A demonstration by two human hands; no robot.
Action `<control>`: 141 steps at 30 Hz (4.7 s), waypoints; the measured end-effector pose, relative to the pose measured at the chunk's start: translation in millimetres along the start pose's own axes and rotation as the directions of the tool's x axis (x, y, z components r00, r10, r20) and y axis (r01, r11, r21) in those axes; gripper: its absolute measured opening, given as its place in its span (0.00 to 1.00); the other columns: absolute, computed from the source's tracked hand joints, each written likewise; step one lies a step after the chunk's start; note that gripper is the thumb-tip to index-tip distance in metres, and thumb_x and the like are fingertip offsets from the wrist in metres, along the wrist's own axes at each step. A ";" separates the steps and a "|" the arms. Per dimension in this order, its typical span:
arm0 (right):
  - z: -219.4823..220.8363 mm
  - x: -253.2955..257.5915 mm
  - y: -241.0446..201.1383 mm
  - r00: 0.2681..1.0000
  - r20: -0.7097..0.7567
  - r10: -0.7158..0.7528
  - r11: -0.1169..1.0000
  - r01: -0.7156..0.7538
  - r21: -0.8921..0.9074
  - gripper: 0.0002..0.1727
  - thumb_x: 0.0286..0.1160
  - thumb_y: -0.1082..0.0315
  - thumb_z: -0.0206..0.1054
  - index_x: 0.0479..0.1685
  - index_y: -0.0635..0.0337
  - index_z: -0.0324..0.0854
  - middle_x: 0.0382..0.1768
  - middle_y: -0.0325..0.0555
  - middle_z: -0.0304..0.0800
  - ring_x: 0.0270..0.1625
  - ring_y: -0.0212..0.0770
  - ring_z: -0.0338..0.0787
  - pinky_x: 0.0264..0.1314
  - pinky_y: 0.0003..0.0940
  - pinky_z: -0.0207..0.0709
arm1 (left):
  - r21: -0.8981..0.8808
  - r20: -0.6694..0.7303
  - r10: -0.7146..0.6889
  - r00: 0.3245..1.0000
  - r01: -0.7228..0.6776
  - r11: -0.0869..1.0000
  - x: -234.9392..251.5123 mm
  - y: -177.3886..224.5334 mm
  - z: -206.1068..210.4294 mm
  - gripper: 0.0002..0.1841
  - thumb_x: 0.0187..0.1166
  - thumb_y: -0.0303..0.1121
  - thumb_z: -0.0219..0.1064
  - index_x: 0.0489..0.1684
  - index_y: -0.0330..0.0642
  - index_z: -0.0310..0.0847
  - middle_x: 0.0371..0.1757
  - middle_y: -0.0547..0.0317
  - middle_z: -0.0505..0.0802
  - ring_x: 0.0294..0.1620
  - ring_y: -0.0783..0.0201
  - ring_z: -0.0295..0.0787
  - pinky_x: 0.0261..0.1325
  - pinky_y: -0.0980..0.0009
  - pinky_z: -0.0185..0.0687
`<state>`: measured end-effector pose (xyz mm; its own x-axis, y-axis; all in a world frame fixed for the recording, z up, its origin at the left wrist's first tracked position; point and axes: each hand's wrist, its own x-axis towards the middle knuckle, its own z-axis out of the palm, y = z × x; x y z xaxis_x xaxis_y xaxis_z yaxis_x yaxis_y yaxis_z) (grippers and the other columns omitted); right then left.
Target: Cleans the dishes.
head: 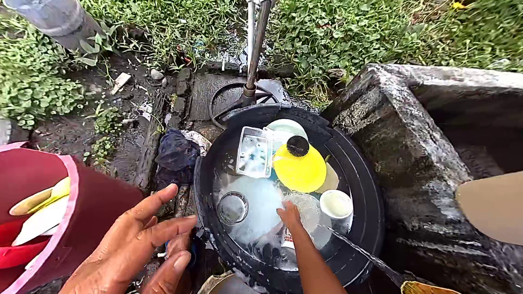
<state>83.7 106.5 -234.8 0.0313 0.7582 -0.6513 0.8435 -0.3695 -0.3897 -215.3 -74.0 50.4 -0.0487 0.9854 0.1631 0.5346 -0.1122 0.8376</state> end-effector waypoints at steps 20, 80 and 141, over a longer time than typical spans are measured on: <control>-0.8 -28.9 -10.9 0.994 -0.100 0.036 0.999 -0.035 0.015 0.23 0.81 0.63 0.65 0.67 0.73 0.81 0.73 0.71 0.77 0.81 0.64 0.73 0.84 0.55 0.63 | 0.289 0.038 0.011 0.999 -0.022 0.957 22.2 -12.4 53.7 0.17 0.80 0.44 0.62 0.57 0.51 0.91 0.76 0.46 0.83 0.75 0.59 0.81 0.65 0.66 0.83; 190.0 -152.5 127.4 0.526 0.753 -0.394 0.550 0.792 -0.266 0.25 0.87 0.75 0.50 0.80 0.58 0.74 0.87 0.53 0.68 0.88 0.66 0.64 0.80 0.71 0.60 | -0.906 -0.058 -0.664 0.746 0.240 0.349 47.1 35.4 62.1 0.14 0.88 0.22 0.44 0.65 0.44 0.69 0.55 0.50 0.89 0.47 0.58 0.95 0.48 0.60 0.95; -23.9 -167.5 -84.2 0.127 -0.536 -0.835 0.412 0.790 -0.455 0.27 0.83 0.64 0.51 0.74 0.74 0.77 0.78 0.65 0.77 0.83 0.63 0.74 0.84 0.66 0.61 | -0.600 -0.221 -0.483 0.847 0.272 0.752 12.0 8.6 128.6 0.19 0.94 0.37 0.49 0.69 0.34 0.78 0.55 0.53 0.90 0.55 0.68 0.87 0.64 0.62 0.80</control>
<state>20.3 23.5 -77.3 -0.4130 0.6926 0.5914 0.6161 0.6907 -0.3787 -102.7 -46.7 -7.4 -0.4861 0.8608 -0.1507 -0.1177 0.1064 0.9873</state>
